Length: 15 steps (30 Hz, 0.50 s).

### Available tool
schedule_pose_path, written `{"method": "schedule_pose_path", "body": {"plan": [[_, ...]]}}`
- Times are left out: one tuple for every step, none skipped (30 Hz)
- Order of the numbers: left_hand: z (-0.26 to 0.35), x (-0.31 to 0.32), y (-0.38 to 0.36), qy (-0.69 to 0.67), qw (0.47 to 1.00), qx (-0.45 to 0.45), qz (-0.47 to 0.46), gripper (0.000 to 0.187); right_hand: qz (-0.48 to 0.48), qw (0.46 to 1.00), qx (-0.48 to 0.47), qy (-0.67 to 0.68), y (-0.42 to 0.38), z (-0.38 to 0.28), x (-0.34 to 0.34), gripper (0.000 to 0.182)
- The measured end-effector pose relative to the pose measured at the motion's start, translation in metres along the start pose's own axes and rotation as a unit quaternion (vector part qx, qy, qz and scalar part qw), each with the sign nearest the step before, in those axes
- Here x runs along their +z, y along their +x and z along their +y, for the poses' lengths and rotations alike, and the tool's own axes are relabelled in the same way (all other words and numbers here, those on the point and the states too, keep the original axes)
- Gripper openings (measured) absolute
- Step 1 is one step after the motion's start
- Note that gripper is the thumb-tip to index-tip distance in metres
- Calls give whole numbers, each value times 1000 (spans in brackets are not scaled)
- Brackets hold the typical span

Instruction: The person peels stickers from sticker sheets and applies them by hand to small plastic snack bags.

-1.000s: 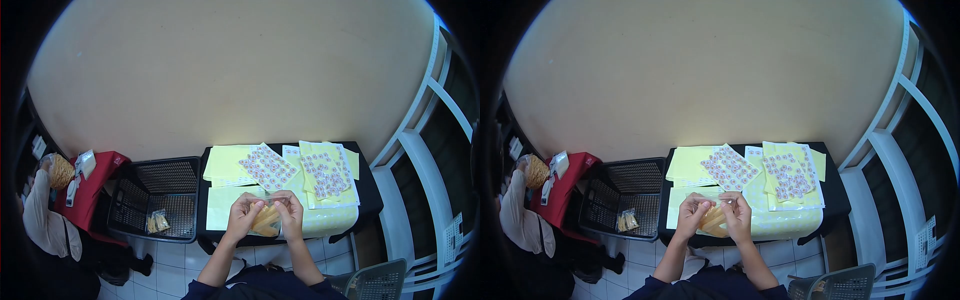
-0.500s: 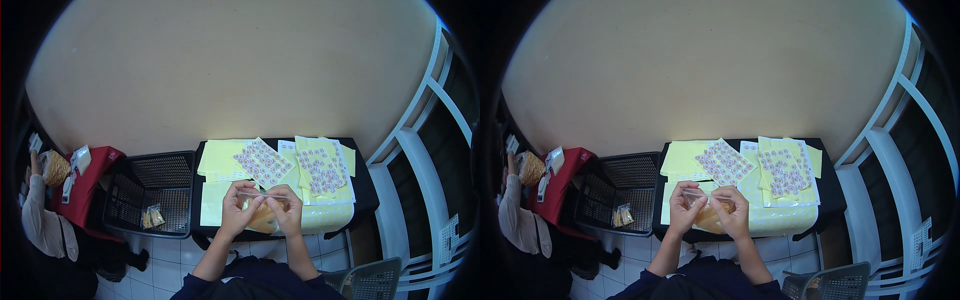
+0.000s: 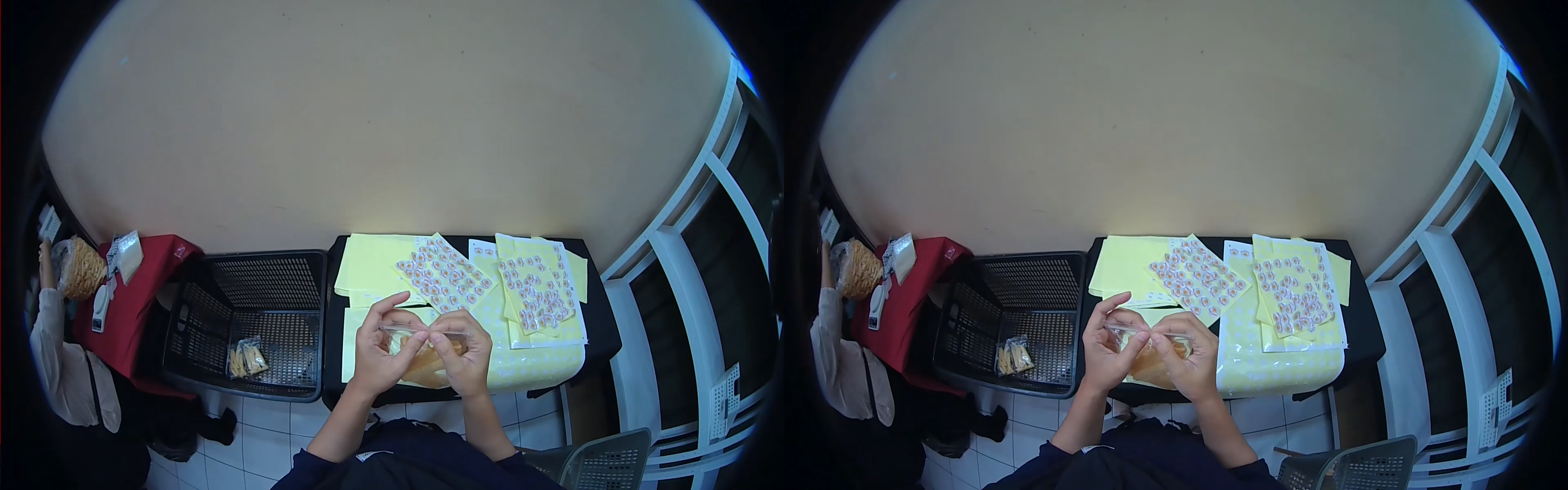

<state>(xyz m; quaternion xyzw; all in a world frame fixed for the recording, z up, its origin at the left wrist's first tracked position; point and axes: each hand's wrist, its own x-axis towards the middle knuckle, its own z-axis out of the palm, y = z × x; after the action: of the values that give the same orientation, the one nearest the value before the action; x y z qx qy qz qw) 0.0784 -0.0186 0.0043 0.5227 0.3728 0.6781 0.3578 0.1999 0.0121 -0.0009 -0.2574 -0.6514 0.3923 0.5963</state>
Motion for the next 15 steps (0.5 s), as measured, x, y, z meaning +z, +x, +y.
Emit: {"method": "schedule_pose_path", "body": {"plan": [[0, -4, 2, 3, 1000, -7, 4, 50, 4, 1000, 1, -6, 2, 0, 4, 6], [-1, -7, 3, 1, 1000, -7, 4, 50, 7, 1000, 2, -11, 3, 0, 9, 6], [-2, -10, 4, -4, 1000, -5, 10, 50, 7, 1000, 1, -12, 5, 1, 13, 6], [-3, -13, 6, -10, 1000, -4, 15, 50, 13, 1000, 1, -16, 6, 2, 17, 6], [-3, -17, 8, -11, 1000, -5, 15, 50, 19, 1000, 2, -21, 7, 3, 21, 6], [-3, -20, 10, -11, 1000, -11, 11, 50, 19, 1000, 2, -22, 7, 5, 25, 6], [-3, -23, 11, -12, 1000, -18, 8, 49, 26, 999, 9, -26, 8, 6, 28, 6], [-4, -25, 13, -15, 1000, -19, 10, 49, 32, 999, 16, -29, 8, 7, 31, 6], [-5, -28, 14, -20, 1000, -20, 7, 49, 28, 999, 18, -32, 8, 8, 34, 6], [-6, -30, 16, -26, 999, -21, 4, 49, 34, 999, 22, -32, 9, 8, 36, 6], [-6, -32, 17, -28, 999, -20, 7, 49, 40, 998, 25, -31, 10, 9, 39, 6], [-6, -34, 18, -35, 999, -24, 2, 49, 36, 999, 25, -33, 10, 10, 41, 6], [-7, -35, 19, -42, 999, -27, -5, 49, 45, 998, 28, -25, 10, 12, 42, 6], [-7, -35, 20, -45, 999, -27, -2, 49, 54, 998, 31, -19, 10, 13, 43, 6], [-8, -36, 21, -38, 999, -25, -8, 48, 51, 998, 31, -21, 9, 14, 44, 6]]}}
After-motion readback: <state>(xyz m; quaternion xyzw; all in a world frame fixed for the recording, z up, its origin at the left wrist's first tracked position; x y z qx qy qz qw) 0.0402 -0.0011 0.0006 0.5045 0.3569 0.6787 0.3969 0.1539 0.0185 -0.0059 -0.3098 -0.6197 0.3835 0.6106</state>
